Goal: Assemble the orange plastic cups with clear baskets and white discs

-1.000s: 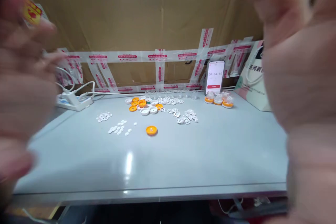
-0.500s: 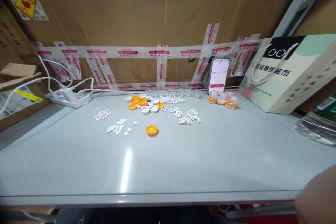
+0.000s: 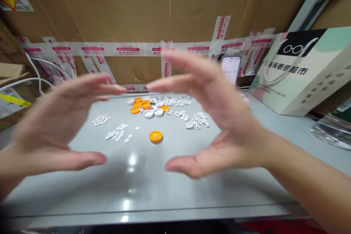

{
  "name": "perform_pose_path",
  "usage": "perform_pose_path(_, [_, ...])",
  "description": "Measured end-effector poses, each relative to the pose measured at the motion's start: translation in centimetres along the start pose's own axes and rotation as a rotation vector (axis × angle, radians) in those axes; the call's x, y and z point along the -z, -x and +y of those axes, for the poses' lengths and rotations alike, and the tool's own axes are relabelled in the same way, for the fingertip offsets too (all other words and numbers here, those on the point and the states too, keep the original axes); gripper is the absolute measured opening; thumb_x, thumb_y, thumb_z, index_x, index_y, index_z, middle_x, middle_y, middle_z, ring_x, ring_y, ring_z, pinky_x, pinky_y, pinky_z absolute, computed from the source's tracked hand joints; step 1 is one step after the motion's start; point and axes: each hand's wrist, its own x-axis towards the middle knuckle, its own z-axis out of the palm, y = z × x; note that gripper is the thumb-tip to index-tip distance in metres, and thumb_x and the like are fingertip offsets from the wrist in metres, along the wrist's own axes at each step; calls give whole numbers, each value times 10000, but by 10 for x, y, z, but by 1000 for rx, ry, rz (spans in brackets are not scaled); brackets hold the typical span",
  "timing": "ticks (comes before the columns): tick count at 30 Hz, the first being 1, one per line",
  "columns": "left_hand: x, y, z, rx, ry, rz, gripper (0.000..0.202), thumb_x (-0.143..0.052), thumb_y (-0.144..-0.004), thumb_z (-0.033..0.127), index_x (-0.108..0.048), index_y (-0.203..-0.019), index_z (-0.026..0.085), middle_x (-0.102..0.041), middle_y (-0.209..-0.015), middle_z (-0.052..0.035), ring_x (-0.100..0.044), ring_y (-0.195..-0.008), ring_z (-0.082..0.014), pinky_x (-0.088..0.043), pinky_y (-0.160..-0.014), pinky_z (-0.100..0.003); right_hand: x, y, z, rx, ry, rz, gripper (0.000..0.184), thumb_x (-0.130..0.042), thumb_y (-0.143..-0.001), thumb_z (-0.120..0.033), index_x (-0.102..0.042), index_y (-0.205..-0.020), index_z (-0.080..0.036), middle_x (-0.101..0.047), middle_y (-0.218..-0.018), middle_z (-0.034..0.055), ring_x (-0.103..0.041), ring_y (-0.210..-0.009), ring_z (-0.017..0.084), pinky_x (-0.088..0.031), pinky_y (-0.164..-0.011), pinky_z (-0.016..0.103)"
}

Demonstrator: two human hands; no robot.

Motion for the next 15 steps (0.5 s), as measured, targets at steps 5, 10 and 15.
perform_pose_path(5, [-41, 2, -33, 144, -21, -350, 824, -675, -709, 407, -205, -1376, 289, -348, -1400, -60, -334, -1278, -264, -289, -1072, -418, -32, 14, 49, -156, 22, -375, 907, -709, -671, -336, -161, -1392, -296, -438, -1321, 69, -406, -1240, 256, -338, -1045, 430])
perform_pose_path(10, [-51, 14, -51, 258, -81, -466, 791, -628, -717, 497, -231, -1366, 279, -354, -1395, -75, -310, -1280, -287, -329, -1024, -443, -43, 27, 68, -317, -17, -507, 884, -691, -682, -387, -177, -1387, -242, -439, -1327, 92, -397, -1249, 239, -318, -1058, 399])
perform_pose_path(15, [-54, 15, -52, 252, -97, -464, 783, -622, -705, 533, -258, -1352, 285, -414, -1354, -70, -324, -1269, -289, -325, -1017, -453, -45, 27, 67, -310, 9, -517, 828, -666, -708, -405, -199, -1376, -258, -474, -1296, 76, -421, -1226, 230, -319, -1052, 412])
